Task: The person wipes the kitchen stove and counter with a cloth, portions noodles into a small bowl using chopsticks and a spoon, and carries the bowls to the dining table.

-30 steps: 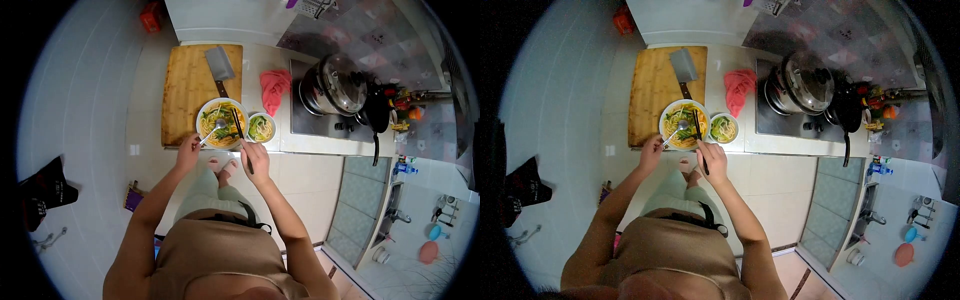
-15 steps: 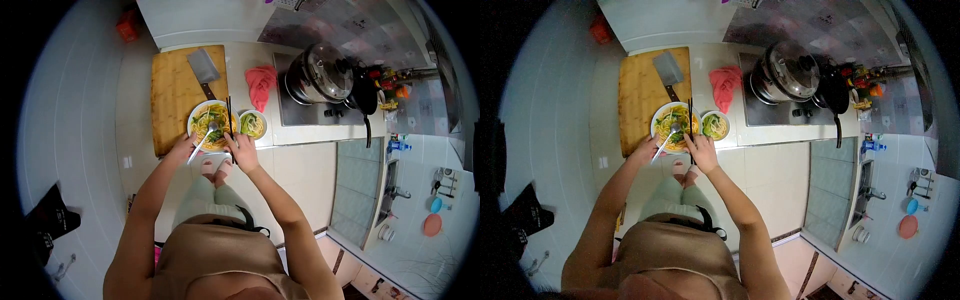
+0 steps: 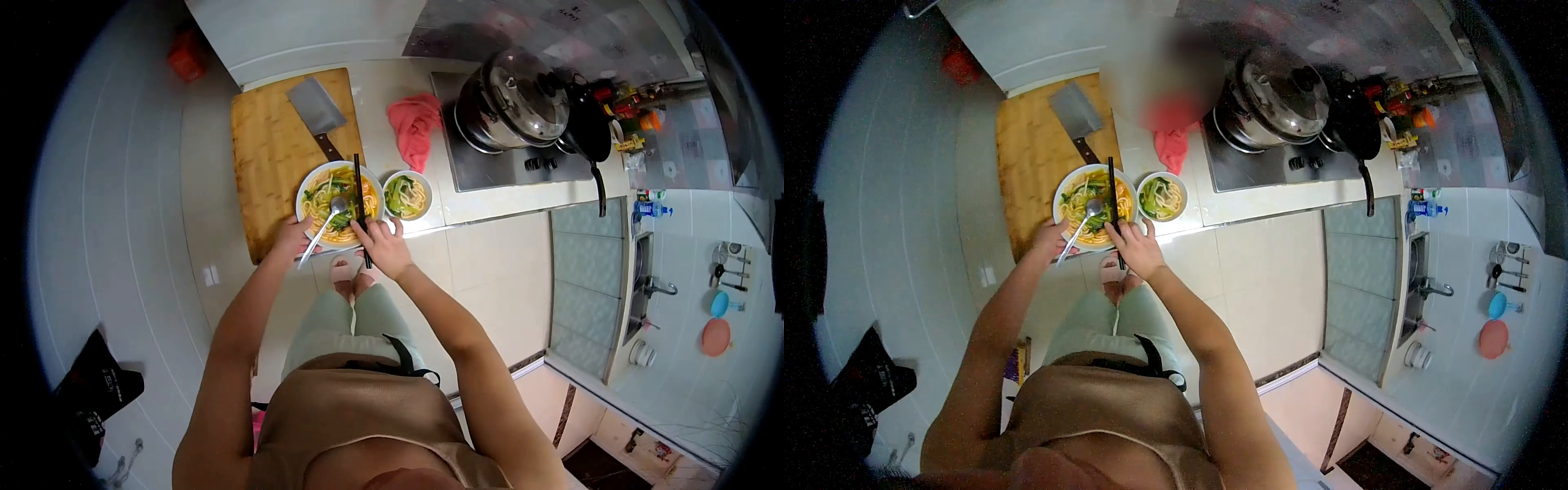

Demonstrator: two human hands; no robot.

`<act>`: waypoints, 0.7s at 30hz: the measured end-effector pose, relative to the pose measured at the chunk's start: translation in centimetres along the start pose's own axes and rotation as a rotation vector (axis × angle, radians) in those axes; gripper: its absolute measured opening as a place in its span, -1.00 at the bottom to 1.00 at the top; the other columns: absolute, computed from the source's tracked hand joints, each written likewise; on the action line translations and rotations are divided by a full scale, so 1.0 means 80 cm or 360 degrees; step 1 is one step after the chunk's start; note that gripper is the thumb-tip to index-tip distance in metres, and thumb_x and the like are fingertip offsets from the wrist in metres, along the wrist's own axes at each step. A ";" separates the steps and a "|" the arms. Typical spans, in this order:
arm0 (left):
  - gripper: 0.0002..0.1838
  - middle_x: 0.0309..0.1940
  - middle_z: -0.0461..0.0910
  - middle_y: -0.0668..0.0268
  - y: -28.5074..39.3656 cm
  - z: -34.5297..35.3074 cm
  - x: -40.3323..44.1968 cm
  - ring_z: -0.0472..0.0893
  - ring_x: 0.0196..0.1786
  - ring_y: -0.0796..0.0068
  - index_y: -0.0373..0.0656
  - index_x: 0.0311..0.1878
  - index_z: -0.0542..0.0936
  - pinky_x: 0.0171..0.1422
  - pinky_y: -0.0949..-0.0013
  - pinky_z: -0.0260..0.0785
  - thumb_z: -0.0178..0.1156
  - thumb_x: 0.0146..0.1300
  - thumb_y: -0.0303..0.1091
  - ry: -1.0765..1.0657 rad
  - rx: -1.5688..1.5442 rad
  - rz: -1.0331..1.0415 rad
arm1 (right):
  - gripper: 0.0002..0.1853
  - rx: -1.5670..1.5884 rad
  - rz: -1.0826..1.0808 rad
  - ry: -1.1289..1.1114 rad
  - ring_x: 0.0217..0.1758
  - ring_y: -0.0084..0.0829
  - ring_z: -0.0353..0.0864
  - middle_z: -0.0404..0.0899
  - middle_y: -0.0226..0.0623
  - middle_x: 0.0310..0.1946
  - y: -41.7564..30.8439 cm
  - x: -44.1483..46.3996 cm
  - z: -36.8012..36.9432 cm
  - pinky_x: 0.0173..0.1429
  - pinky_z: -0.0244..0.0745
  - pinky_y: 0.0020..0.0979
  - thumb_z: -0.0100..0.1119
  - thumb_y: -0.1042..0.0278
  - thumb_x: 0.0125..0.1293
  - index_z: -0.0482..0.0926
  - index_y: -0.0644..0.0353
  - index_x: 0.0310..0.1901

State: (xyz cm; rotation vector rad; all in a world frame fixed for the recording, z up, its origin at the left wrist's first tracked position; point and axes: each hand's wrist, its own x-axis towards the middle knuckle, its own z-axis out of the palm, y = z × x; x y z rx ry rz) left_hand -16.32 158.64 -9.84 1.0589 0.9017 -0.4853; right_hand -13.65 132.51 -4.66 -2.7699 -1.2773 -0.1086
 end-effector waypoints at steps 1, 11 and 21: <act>-0.63 -0.16 0.66 0.02 0.002 -0.002 -0.001 0.72 -0.33 0.11 -0.16 0.11 0.46 -0.35 0.11 0.66 0.17 0.36 -0.15 -0.0006 0.0006 -0.0008 | -0.33 0.0021 0.0014 -0.0047 0.16 -0.34 0.40 0.38 -0.29 0.11 0.000 -0.001 -0.001 0.36 0.10 0.11 0.08 0.07 0.25 0.25 -0.08 0.41; -0.48 -0.13 0.58 0.02 0.059 0.035 -0.062 0.57 -0.05 0.12 -0.34 0.06 0.47 0.08 0.18 0.38 0.13 0.37 0.01 0.0732 0.1539 0.0799 | -0.43 0.0569 0.0962 0.0361 0.10 -0.15 0.49 0.48 -0.08 0.05 0.039 -0.033 -0.021 0.17 0.31 0.02 0.06 0.37 0.26 0.27 0.09 0.34; -0.75 -0.05 0.50 -0.06 0.088 0.257 0.000 0.53 -0.02 -0.03 -0.31 0.01 0.45 0.11 0.06 0.38 0.03 0.35 -0.37 0.0048 0.1989 0.1906 | -0.66 0.1326 0.2000 0.0496 -0.35 0.21 0.61 0.59 0.19 -0.49 0.097 -0.012 0.024 -0.21 0.50 0.04 -0.03 0.34 0.35 0.29 0.40 0.05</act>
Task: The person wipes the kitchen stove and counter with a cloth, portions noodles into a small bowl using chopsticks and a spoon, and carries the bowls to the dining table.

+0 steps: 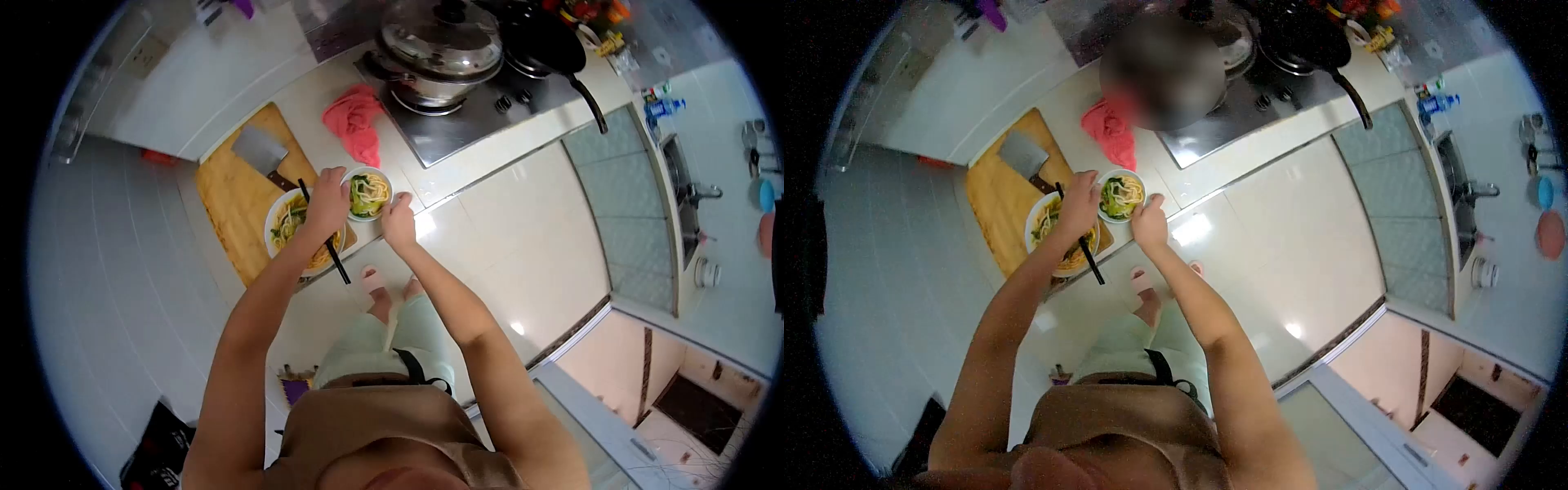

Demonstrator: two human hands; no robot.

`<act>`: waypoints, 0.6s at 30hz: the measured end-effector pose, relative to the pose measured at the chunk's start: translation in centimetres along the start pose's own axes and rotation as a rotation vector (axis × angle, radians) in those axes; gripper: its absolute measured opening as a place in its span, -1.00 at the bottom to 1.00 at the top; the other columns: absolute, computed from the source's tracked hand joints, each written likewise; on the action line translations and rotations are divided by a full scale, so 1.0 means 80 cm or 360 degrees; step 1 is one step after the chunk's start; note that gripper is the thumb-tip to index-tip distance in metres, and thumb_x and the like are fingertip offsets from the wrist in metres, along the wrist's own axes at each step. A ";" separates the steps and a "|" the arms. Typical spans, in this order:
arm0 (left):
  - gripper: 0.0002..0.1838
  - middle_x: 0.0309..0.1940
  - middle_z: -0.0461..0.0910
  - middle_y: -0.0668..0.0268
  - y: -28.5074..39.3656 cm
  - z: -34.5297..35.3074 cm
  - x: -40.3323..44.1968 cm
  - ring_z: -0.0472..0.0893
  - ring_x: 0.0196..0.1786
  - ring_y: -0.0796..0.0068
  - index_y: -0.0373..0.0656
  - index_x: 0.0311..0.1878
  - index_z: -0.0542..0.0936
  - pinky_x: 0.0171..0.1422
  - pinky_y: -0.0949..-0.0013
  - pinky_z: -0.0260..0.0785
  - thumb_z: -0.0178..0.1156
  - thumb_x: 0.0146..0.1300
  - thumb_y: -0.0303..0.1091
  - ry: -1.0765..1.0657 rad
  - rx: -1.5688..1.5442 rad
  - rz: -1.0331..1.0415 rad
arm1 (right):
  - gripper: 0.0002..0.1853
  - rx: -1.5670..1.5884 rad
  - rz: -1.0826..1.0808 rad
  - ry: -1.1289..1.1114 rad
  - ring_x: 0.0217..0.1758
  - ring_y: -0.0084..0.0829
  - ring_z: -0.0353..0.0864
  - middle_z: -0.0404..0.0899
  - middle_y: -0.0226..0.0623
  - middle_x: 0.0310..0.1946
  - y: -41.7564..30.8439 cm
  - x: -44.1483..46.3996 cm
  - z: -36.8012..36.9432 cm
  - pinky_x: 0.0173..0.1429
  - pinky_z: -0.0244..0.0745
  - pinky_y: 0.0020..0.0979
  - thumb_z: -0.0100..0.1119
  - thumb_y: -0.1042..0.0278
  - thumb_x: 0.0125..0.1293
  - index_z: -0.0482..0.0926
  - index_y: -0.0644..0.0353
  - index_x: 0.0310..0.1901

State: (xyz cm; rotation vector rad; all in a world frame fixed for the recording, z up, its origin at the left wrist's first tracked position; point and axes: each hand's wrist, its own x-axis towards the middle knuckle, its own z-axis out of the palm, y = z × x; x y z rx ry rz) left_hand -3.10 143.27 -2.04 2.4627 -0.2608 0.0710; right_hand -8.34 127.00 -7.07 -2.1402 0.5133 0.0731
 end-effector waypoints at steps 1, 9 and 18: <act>-0.75 -0.05 0.51 -0.07 -0.010 0.023 0.014 0.54 -0.03 -0.06 -0.31 0.01 0.45 0.11 0.04 0.38 0.01 0.35 -0.38 -0.0019 0.0108 0.0130 | -0.66 0.0000 -0.0012 -0.0030 -0.34 0.21 0.61 0.59 0.21 -0.48 0.012 0.005 0.014 -0.22 0.51 0.04 -0.02 0.35 0.35 0.30 0.41 0.05; -0.73 -0.12 0.57 -0.12 -0.039 0.066 0.075 0.53 0.01 -0.11 -0.26 -0.11 0.58 0.14 0.04 0.37 0.00 0.21 -0.37 -0.0563 0.0233 -0.0296 | -0.61 0.0066 -0.0062 0.0003 -0.34 0.22 0.61 0.58 0.27 -0.45 0.027 0.011 0.028 -0.24 0.54 0.03 0.01 0.40 0.26 0.34 0.49 0.05; -0.70 -0.25 0.56 0.04 0.076 0.051 0.046 0.53 -0.13 0.12 -0.30 -0.12 0.56 0.05 0.21 0.36 0.15 0.30 -0.21 -0.0611 -0.0236 -0.0005 | -0.68 0.0161 -0.0260 0.0042 -0.33 0.19 0.60 0.58 0.22 -0.44 0.046 -0.024 -0.141 -0.18 0.53 0.04 0.00 0.40 0.21 0.48 0.44 -0.07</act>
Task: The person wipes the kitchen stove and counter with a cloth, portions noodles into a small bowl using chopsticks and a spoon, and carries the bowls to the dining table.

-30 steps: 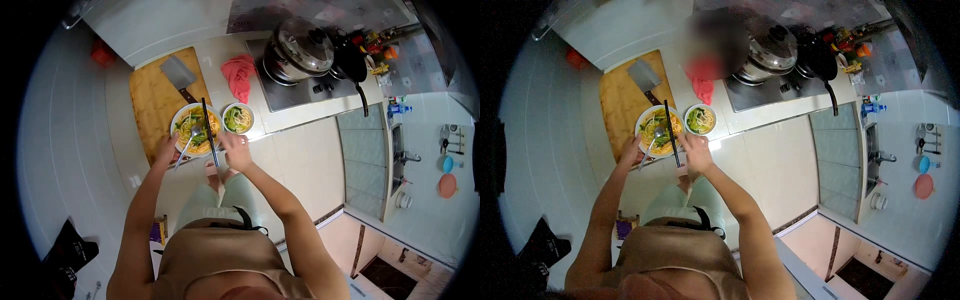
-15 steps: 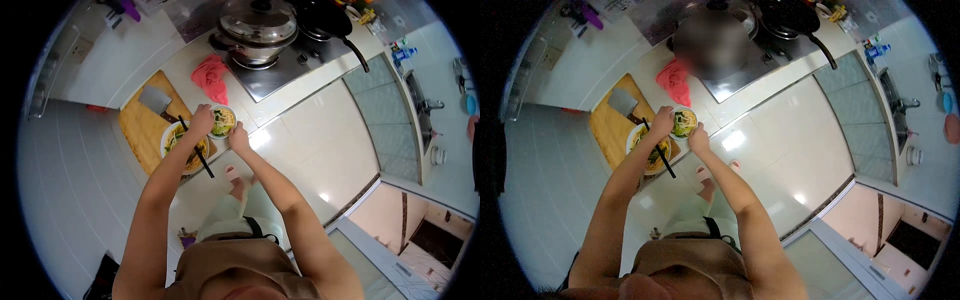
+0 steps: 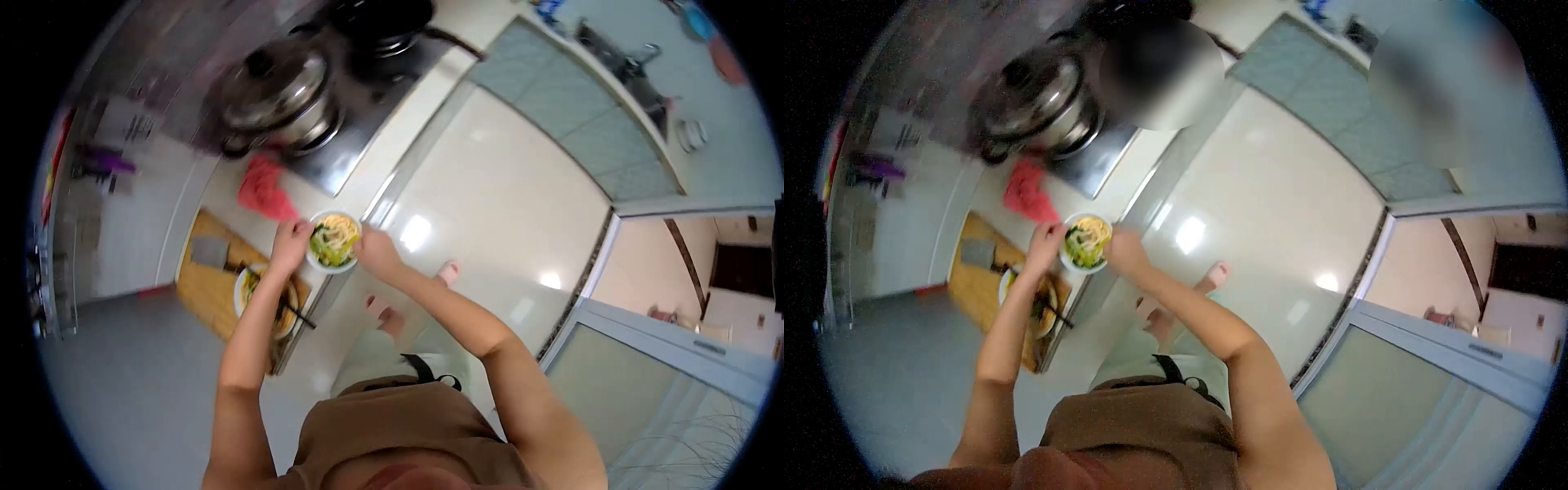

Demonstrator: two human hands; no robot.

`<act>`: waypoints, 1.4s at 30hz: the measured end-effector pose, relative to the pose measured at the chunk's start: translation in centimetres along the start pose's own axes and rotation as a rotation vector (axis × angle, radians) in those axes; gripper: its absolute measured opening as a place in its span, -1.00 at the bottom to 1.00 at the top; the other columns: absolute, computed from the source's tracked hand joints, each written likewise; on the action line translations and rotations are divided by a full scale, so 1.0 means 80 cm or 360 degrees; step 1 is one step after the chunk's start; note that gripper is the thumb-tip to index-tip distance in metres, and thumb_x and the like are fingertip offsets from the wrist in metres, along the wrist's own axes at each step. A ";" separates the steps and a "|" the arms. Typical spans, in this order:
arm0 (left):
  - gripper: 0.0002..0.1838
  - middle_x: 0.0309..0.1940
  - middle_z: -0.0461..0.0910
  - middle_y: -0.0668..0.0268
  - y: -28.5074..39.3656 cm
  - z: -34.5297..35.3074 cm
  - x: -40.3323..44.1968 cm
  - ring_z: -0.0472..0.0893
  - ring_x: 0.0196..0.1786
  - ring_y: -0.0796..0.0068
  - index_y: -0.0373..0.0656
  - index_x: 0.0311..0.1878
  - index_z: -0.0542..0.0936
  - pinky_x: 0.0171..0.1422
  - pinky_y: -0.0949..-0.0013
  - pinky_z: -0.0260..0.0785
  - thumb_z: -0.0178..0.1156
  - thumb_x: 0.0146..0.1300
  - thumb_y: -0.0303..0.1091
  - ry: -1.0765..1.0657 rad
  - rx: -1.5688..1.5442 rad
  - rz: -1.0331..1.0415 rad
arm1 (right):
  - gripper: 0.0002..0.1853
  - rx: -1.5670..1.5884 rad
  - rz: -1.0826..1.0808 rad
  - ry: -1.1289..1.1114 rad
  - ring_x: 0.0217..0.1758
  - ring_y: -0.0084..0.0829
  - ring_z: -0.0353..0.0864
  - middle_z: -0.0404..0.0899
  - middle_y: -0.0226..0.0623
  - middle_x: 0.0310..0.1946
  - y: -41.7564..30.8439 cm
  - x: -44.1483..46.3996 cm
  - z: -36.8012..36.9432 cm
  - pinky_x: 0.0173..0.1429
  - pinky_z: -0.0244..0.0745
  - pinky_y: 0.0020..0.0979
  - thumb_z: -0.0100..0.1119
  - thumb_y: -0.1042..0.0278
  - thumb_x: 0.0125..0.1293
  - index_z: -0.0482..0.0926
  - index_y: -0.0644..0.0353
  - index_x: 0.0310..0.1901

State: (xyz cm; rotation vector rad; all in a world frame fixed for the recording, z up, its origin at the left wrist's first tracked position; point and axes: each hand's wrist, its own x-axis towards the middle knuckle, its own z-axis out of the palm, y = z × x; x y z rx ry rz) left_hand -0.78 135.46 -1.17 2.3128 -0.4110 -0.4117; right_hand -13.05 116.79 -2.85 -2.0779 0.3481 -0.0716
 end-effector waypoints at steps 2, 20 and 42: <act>-0.66 -0.21 0.57 0.15 0.044 0.025 -0.013 0.52 -0.10 0.32 -0.29 -0.03 0.56 0.05 0.31 0.36 0.15 0.34 -0.19 -0.0111 -0.0307 -0.0020 | -0.69 0.0006 0.0000 -0.0017 -0.33 0.19 0.60 0.58 0.21 -0.43 0.008 -0.021 -0.067 -0.16 0.54 0.03 0.00 0.40 0.20 0.50 0.42 -0.08; -0.55 0.12 0.44 0.22 0.565 0.464 0.075 0.50 -0.01 0.49 -0.14 0.28 0.41 -0.09 0.48 0.45 0.17 0.36 -0.29 -0.1203 -0.0927 0.0172 | -0.70 0.0337 0.0800 0.0744 -0.59 -0.42 0.63 0.63 -0.18 -0.56 0.233 -0.157 -0.617 -0.48 0.54 -0.35 -0.05 0.36 0.31 0.55 0.33 -0.05; -0.49 0.03 0.46 0.22 1.225 1.117 0.049 0.59 -0.28 0.57 -0.19 0.24 0.37 -0.24 0.52 0.48 0.29 0.26 -0.36 -0.2961 -0.0408 0.0862 | -0.65 0.0784 0.1563 0.2413 -0.53 -0.48 0.61 0.62 -0.22 -0.51 0.492 -0.356 -1.165 -0.44 0.51 -0.41 -0.08 0.31 0.37 0.53 0.21 0.10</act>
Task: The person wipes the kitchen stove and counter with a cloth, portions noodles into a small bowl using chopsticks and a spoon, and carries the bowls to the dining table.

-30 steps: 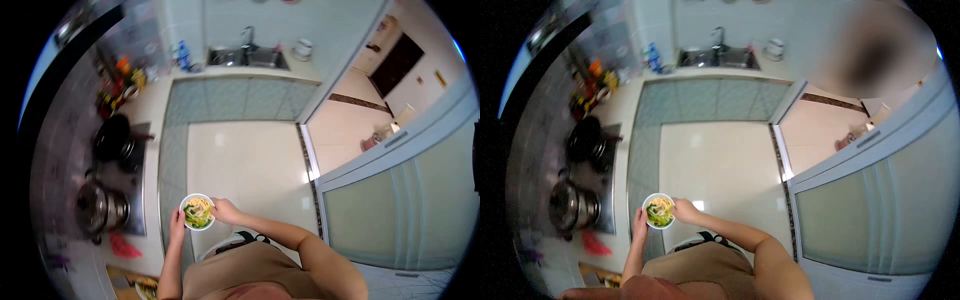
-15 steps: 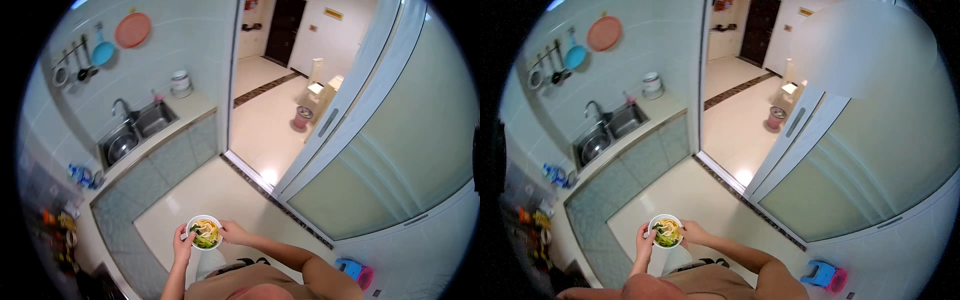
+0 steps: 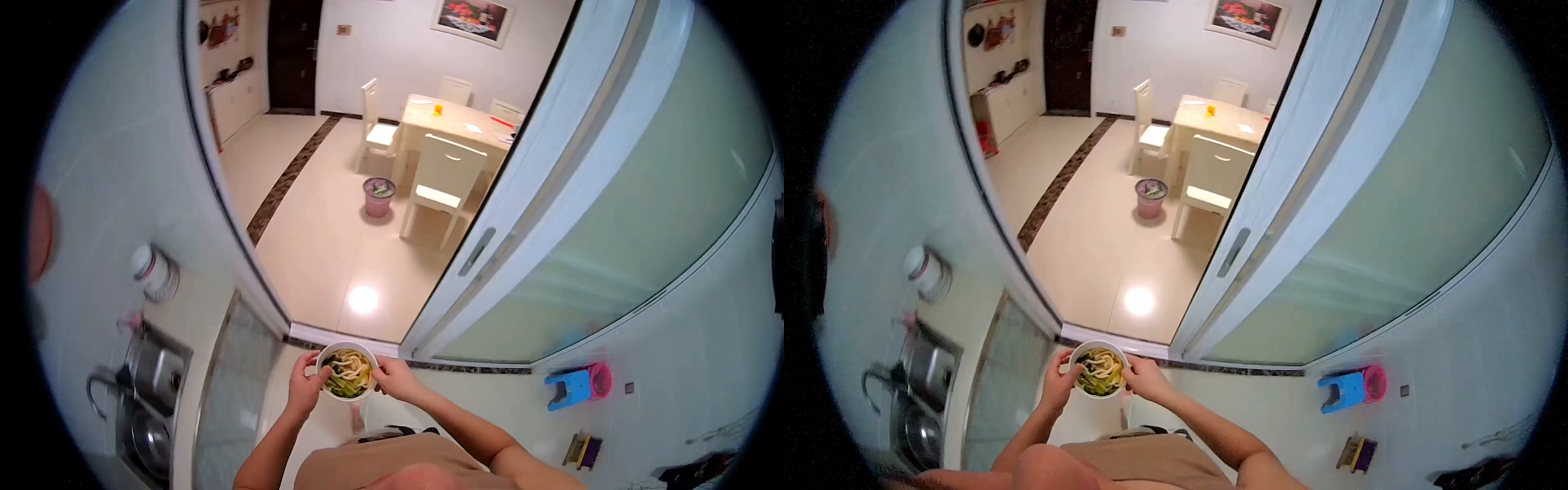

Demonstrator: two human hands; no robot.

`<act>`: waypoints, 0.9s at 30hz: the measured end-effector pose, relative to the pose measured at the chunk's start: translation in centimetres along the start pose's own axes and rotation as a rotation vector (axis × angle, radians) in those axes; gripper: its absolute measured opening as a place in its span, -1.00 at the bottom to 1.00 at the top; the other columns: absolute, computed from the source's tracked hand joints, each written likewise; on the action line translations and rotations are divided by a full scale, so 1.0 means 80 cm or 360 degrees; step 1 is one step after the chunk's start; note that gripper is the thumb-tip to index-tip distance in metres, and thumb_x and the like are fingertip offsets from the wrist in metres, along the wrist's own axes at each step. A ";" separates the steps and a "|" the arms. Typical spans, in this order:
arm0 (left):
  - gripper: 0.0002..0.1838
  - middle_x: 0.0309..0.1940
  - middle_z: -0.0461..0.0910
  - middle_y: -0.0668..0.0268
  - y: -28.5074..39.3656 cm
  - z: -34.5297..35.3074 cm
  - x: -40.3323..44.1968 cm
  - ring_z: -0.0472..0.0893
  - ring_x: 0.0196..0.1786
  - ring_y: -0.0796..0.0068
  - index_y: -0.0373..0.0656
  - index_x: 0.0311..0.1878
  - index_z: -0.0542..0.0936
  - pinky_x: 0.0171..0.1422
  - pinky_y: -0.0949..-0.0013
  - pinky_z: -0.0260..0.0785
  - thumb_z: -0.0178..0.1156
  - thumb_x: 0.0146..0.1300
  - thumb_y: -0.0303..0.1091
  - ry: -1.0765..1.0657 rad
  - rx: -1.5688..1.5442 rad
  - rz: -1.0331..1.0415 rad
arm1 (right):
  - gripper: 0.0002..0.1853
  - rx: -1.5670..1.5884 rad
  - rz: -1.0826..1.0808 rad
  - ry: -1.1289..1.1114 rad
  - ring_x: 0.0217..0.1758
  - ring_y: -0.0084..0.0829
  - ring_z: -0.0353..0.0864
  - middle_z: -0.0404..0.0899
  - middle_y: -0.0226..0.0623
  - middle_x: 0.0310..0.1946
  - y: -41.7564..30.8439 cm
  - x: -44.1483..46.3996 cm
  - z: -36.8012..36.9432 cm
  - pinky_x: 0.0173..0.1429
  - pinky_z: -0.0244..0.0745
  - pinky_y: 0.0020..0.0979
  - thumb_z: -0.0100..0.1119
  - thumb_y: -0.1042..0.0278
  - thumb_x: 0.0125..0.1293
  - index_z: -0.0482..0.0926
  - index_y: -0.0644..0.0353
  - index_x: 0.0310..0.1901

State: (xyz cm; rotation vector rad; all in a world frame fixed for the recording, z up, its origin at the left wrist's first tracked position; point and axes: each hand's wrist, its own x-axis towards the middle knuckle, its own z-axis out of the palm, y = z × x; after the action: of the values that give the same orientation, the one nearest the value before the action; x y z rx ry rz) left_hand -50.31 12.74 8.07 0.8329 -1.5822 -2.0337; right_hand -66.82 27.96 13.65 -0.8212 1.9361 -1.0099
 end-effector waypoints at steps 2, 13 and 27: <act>-0.51 0.02 0.47 0.21 0.024 0.005 0.082 0.59 -0.26 0.57 -0.19 0.22 0.38 -0.23 0.52 0.48 0.29 0.26 -0.35 -0.0041 0.0057 -0.0003 | -0.63 -0.0009 0.0001 0.0048 -0.54 -0.55 0.60 0.61 -0.29 -0.53 -0.007 0.065 -0.031 -0.48 0.49 -0.48 -0.11 0.32 0.39 0.51 0.14 0.16; -0.58 -0.04 0.49 0.27 0.122 0.022 0.452 0.57 -0.20 0.55 -0.16 0.07 0.41 -0.29 0.47 0.53 0.32 0.25 -0.23 -0.0048 0.0019 -0.0193 | -0.68 0.0127 -0.0017 0.0270 -0.56 -0.54 0.57 0.60 -0.26 -0.57 -0.080 0.393 -0.177 -0.39 0.51 -0.45 -0.02 0.31 0.36 0.59 0.24 0.04; -0.65 -0.10 0.56 0.28 0.239 0.104 0.999 0.56 -0.13 0.52 -0.21 0.06 0.52 -0.07 0.46 0.46 0.26 0.28 -0.26 -0.0470 0.0231 -0.0079 | -0.65 0.0264 0.0092 0.0731 -0.53 -0.57 0.59 0.60 -0.29 -0.55 -0.183 0.801 -0.422 -0.38 0.50 -0.46 -0.03 0.40 0.32 0.57 0.24 0.09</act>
State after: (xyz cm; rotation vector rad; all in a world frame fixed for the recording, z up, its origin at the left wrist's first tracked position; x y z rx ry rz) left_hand -114.64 -38.89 12.36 0.6490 -1.9046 -2.1770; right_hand -123.96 -18.79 16.91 -0.4615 2.1995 -1.3939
